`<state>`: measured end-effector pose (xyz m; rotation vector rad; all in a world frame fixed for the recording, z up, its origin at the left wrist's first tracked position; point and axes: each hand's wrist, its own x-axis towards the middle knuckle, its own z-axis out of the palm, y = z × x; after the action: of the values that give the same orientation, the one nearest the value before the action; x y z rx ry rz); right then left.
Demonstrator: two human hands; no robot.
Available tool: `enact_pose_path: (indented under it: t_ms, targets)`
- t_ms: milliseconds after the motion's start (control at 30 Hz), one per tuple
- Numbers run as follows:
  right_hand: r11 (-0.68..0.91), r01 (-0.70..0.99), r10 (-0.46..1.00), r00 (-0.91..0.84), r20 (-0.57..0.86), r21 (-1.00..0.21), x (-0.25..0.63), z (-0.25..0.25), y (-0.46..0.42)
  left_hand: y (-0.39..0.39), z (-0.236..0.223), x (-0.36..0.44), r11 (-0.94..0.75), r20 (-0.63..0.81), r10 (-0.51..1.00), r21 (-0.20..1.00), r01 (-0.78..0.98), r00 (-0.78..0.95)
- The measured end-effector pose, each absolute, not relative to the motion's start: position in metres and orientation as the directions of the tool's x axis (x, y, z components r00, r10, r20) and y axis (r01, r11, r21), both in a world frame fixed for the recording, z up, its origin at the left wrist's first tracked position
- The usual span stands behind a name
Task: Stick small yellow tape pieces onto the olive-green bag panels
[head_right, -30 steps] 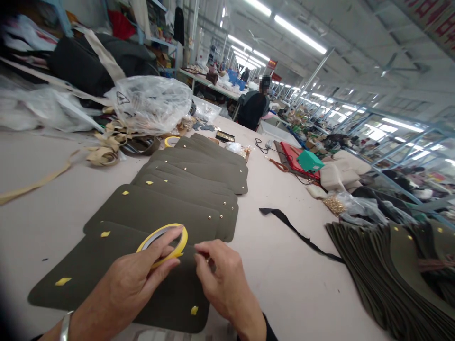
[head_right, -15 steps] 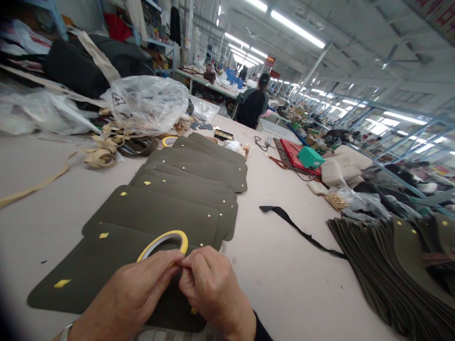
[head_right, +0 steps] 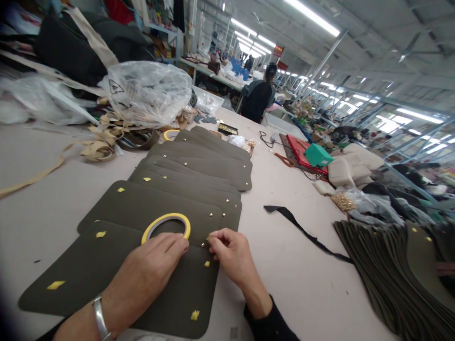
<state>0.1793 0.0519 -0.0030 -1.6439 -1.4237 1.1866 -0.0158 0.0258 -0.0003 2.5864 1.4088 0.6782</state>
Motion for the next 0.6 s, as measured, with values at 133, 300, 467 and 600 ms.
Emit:
enact_pose_path:
  t_ms: [133,300,467,600]
  targets:
    - [-0.186,0.477,0.961,-0.093,-0.26,-0.859,0.187,-0.005,0.06,0.035,-0.009,-0.017,-0.518,0.163,0.856,0.27,0.812,0.491]
    - [-0.101,0.585,0.944,-0.199,-0.262,-0.805,0.18,0.005,0.055,0.034,-0.012,-0.016,-0.517,0.095,0.848,0.363,0.775,0.521]
    - [0.08,0.759,0.959,-0.237,-0.159,-0.646,0.168,0.01,0.051,0.033,-0.013,-0.017,-0.53,0.118,0.841,0.374,0.761,0.528]
    - [0.166,0.853,0.964,-0.246,-0.1,-0.494,0.162,0.006,0.051,0.033,-0.016,-0.018,-0.532,0.126,0.84,0.385,0.754,0.528]
